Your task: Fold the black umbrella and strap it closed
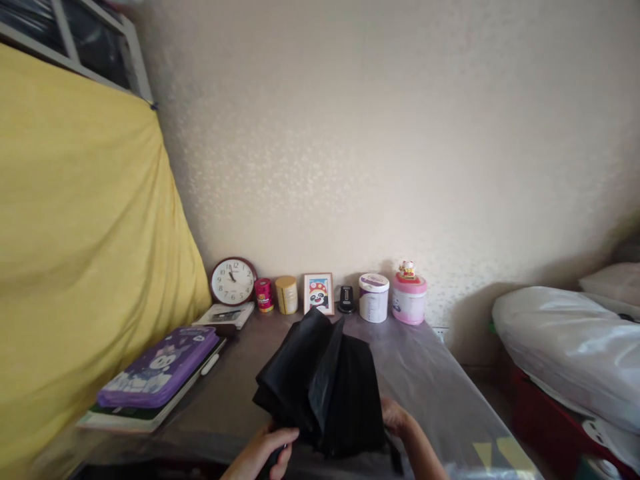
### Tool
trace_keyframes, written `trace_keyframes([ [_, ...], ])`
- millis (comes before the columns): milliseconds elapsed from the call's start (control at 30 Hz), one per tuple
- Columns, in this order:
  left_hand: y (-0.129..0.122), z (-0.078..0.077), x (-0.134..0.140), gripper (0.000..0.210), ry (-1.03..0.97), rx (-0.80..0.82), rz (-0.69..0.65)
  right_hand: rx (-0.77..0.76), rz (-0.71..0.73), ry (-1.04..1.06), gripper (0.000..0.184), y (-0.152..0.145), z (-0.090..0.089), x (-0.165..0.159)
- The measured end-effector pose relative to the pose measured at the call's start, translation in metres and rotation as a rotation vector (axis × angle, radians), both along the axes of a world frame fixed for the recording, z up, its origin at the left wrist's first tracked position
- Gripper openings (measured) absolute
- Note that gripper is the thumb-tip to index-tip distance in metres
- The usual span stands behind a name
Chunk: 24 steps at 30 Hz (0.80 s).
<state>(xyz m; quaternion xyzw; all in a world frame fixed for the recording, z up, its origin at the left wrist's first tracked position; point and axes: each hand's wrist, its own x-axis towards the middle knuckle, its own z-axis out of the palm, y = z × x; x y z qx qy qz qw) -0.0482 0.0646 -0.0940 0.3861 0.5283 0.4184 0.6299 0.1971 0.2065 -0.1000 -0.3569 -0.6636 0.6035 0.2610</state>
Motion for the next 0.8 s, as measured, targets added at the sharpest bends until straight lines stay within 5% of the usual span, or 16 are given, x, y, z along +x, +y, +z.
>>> trace_keyframes([
  [267,0.016,-0.024,0.004,0.037,0.155,-0.027,0.228,-0.125,0.06,-0.356,0.018,0.019,-0.009,0.031],
  [500,0.014,-0.027,0.013,0.047,0.236,-0.05,0.223,0.013,-0.026,-0.373,0.017,0.012,-0.021,0.053],
  [667,0.008,-0.026,0.017,0.079,0.273,-0.069,0.223,0.001,-0.029,-0.295,0.019,0.009,-0.029,0.055],
  [800,0.006,-0.024,0.017,0.078,0.297,-0.067,0.225,0.003,-0.017,-0.272,0.019,0.006,-0.03,0.058],
])
